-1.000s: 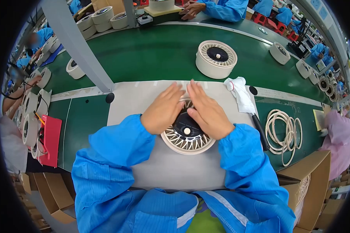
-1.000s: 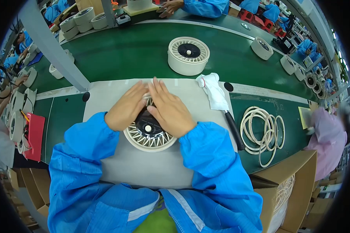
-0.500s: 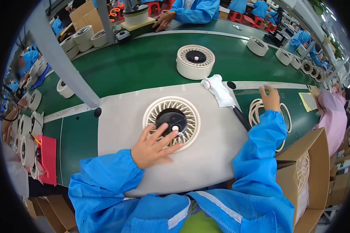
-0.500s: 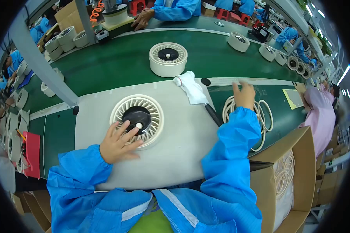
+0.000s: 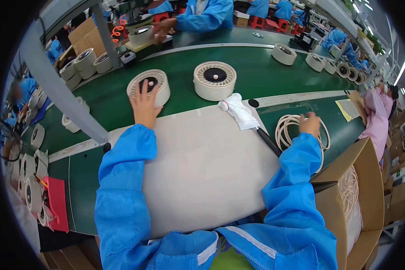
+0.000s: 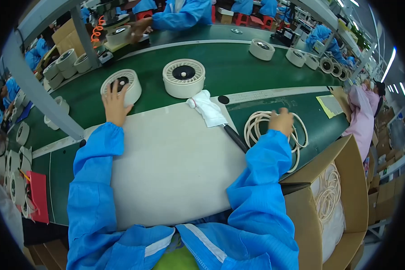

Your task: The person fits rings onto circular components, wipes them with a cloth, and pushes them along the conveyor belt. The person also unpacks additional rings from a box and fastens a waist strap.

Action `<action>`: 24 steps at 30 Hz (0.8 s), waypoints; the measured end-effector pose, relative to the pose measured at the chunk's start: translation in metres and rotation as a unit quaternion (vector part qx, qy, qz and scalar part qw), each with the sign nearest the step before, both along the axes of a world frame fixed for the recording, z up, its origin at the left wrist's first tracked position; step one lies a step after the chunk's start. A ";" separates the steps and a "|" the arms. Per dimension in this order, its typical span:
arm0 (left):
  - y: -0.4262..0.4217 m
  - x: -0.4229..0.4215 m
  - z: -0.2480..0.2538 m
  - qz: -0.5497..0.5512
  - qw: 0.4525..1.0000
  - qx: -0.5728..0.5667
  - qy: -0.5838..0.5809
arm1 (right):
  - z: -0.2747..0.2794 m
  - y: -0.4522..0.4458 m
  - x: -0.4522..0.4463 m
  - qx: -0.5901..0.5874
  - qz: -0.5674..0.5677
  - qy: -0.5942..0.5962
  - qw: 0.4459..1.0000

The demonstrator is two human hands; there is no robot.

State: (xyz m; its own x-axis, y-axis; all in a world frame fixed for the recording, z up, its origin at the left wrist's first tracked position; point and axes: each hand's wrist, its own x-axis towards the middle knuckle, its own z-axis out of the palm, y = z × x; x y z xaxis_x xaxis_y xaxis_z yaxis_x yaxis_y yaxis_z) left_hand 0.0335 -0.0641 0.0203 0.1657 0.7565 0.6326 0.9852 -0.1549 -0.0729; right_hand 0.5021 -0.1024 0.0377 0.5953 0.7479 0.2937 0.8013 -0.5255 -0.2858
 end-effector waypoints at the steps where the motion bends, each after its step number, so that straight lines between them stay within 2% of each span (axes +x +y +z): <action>1: 0.001 0.005 -0.001 0.050 0.999 -0.002 -0.006 | 0.015 -0.009 0.006 -0.011 -0.074 -0.018 0.997; 2: 0.002 0.009 -0.004 0.043 0.999 -0.002 -0.007 | 0.024 -0.014 0.013 -0.022 -0.146 -0.036 0.988; 3: 0.001 0.012 -0.007 0.027 0.999 0.019 -0.037 | 0.024 -0.013 0.021 -0.023 -0.152 -0.035 0.988; 6: -0.009 0.015 -0.015 -0.001 0.994 0.058 -0.093 | 0.012 -0.001 0.047 -0.135 -0.148 0.031 0.979; 9: -0.027 0.017 -0.015 -0.082 0.986 0.037 -0.142 | -0.013 0.015 0.067 -0.122 -0.177 0.055 0.975; 11: -0.048 0.018 -0.014 -0.097 0.984 0.013 -0.148 | -0.032 0.019 0.087 -0.062 -0.204 0.046 0.976; 13: -0.068 0.017 -0.012 -0.116 0.980 -0.013 -0.160 | 0.002 0.000 0.053 -0.055 -0.237 -0.047 0.969; 14: -0.078 0.017 -0.010 -0.122 0.978 -0.033 -0.165 | 0.016 -0.006 0.040 -0.053 -0.231 -0.049 0.970; 16: -0.091 0.015 -0.007 -0.135 0.972 -0.073 -0.175 | 0.041 -0.013 0.013 0.054 -0.147 -0.104 0.982; 18: -0.097 0.016 -0.006 -0.136 0.962 -0.086 -0.222 | 0.058 -0.015 -0.030 0.185 0.064 0.006 0.981; 19: -0.100 0.015 -0.006 -0.143 0.948 -0.100 -0.265 | 0.062 -0.017 -0.059 0.249 0.273 0.125 0.921; 20: -0.101 0.013 -0.007 -0.150 0.933 -0.114 -0.308 | 0.075 -0.028 -0.100 0.155 0.349 0.231 0.895; 21: -0.103 0.011 -0.008 -0.147 0.933 -0.115 -0.307 | 0.063 -0.027 -0.128 0.148 0.465 0.251 0.836; 23: -0.104 0.007 -0.012 -0.175 0.899 -0.098 -0.390 | 0.038 -0.031 -0.179 0.108 0.674 0.181 0.708; 24: -0.104 0.005 -0.014 -0.188 0.879 -0.089 -0.429 | 0.031 -0.036 -0.201 0.052 0.713 0.127 0.688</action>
